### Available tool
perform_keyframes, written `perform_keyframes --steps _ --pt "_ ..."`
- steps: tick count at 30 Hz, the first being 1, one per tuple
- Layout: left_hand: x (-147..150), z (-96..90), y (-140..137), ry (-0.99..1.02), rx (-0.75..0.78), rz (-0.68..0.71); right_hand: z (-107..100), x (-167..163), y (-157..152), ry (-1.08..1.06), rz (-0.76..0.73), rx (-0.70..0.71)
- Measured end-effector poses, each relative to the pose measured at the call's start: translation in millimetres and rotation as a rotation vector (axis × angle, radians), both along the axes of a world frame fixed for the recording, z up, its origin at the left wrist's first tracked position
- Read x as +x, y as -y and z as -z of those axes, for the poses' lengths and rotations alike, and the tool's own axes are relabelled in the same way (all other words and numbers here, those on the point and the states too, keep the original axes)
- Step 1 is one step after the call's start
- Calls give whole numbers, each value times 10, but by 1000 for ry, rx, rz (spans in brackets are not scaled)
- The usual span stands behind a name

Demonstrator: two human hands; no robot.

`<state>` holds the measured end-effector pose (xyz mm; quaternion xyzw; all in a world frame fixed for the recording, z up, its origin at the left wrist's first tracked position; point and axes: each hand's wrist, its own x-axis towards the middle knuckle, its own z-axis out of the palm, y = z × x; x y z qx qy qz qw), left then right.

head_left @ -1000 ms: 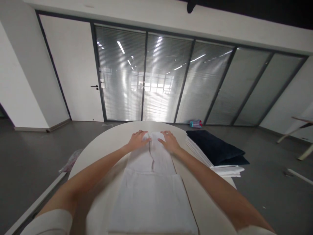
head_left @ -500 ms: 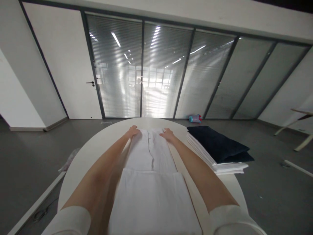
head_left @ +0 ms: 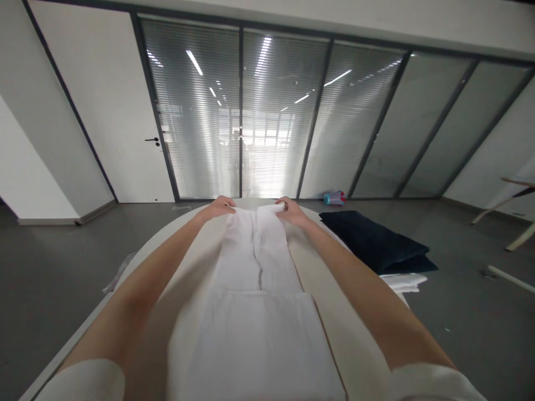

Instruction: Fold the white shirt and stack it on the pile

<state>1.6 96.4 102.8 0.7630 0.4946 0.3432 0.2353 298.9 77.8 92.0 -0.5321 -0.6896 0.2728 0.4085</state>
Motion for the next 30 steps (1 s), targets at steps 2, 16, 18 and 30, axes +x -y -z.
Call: perform_keyframes --steps 2,16,18,30 --pt "-53 -83 261 -70 33 53 -66 45 294 158 -94 154" --pt "261 566 1659 -953 533 133 545 103 1667 1071 -186 685" --pt "243 549 1643 -938 541 121 542 119 1638 1036 -168 731" --pt "209 609 1691 -898 440 284 599 201 1652 903 -369 479"
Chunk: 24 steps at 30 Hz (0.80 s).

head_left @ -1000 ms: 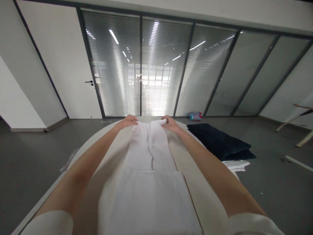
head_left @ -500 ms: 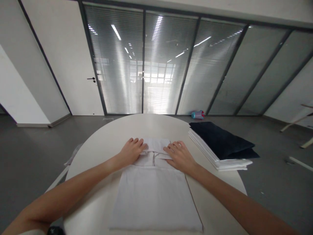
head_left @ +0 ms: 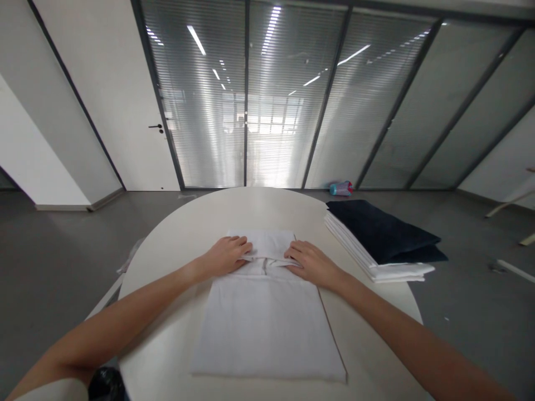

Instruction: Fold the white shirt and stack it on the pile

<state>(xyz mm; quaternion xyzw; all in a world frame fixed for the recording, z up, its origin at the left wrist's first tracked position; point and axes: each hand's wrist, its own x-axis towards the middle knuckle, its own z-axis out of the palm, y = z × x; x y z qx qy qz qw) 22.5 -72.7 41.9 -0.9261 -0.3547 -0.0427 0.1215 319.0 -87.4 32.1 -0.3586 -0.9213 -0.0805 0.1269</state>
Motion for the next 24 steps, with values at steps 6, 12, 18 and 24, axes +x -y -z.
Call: perform_keyframes --steps 6,12,18,24 --pt "30 -52 77 73 80 -45 -1 -31 -1 -86 24 95" --pt "150 -26 172 185 66 -23 -39 -57 24 -15 -4 -71" --pt "285 98 179 227 16 -93 -51 -67 27 -33 -2 -48" --pt "323 62 141 163 6 -104 -123 -101 14 -116 -30 -53"
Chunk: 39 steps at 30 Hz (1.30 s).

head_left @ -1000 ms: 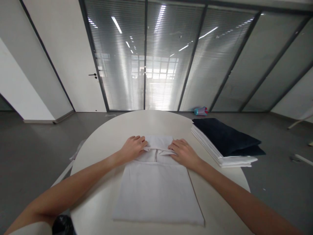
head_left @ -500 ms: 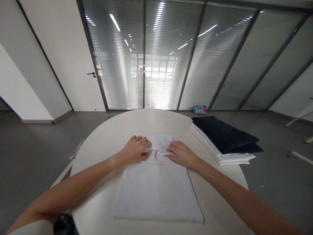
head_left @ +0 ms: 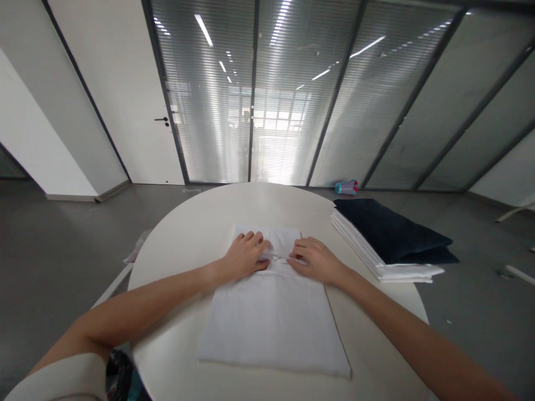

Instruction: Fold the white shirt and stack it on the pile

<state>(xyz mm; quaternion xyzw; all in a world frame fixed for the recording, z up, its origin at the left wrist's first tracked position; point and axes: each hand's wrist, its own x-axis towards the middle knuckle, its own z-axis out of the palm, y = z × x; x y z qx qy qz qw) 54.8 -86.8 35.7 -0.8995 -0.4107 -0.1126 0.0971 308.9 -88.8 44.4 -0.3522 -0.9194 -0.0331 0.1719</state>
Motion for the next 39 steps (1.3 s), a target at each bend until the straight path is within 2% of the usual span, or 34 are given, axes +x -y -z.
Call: perform_keyframes --steps 3,5,10,13,18,23,26,29,32,35,37,39 --pt "-24 -117 -127 28 -97 82 -103 -113 -112 -78 55 63" --pt "-33 -166 -217 97 -143 130 -159 -234 -227 -116 96 58" --pt "-39 -57 -212 139 -90 154 -119 -496 -426 -48 111 -75" --pt "-67 53 -101 155 -65 105 -59 -510 -341 -3 84 -84" --pt "-67 109 -3 144 -47 28 -74 -376 -22 130 32 10" --pt "63 -11 189 78 28 11 -40 -349 114 242 76 121" --pt "53 -165 367 31 -27 77 -72 -384 151 221 86 104" --pt "-171 -279 480 43 -124 35 -174 -329 244 129 151 -42" --pt "-558 -282 562 139 -281 -156 -232 -123 410 3 326 -212" --pt "-915 -209 748 348 -682 -224 -166 164 637 -143 469 -402" --pt "-1074 -152 942 521 -981 -190 -84 329 816 -234 457 -583" --pt "-1174 -101 1148 658 -1168 -179 -17 436 1005 -329 420 -779"
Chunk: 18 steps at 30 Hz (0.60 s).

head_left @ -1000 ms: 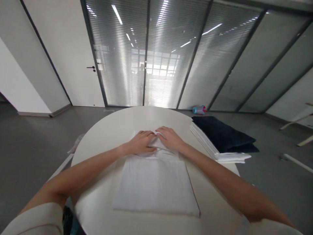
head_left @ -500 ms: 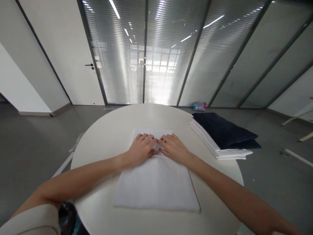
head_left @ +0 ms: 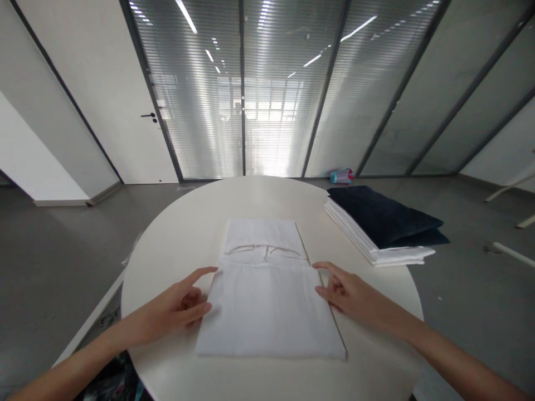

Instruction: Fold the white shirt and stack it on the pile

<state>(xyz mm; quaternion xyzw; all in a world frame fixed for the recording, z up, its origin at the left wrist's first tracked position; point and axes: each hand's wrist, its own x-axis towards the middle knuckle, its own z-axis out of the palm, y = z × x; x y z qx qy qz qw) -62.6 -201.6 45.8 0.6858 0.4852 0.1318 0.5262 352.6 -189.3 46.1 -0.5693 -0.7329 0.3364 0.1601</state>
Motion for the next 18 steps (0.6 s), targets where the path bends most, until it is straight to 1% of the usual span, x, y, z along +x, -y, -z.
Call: perform_keyframes --steps 2,4,6,8,11,13,15,17,18 --pt "-58 45 178 41 -97 -28 29 49 181 -130 8 -159" --pt "-80 82 304 13 -151 -31 29 56 334 -228 19 -284" --pt "-63 104 366 -10 -128 -16 25 40 438 -260 20 -326" --pt "-13 108 354 -9 -54 -13 34 16 472 -243 18 -290" --pt "76 99 195 -17 38 -22 84 -20 368 -224 21 -186" --pt "120 103 10 -27 107 -32 133 -43 204 -230 40 -88" --pt "151 120 -201 -13 198 -88 183 -70 0 -253 82 22" --pt "182 134 -395 20 243 -164 219 -99 -191 -285 144 76" --pt "199 135 -473 35 227 -187 228 -111 -265 -294 169 79"
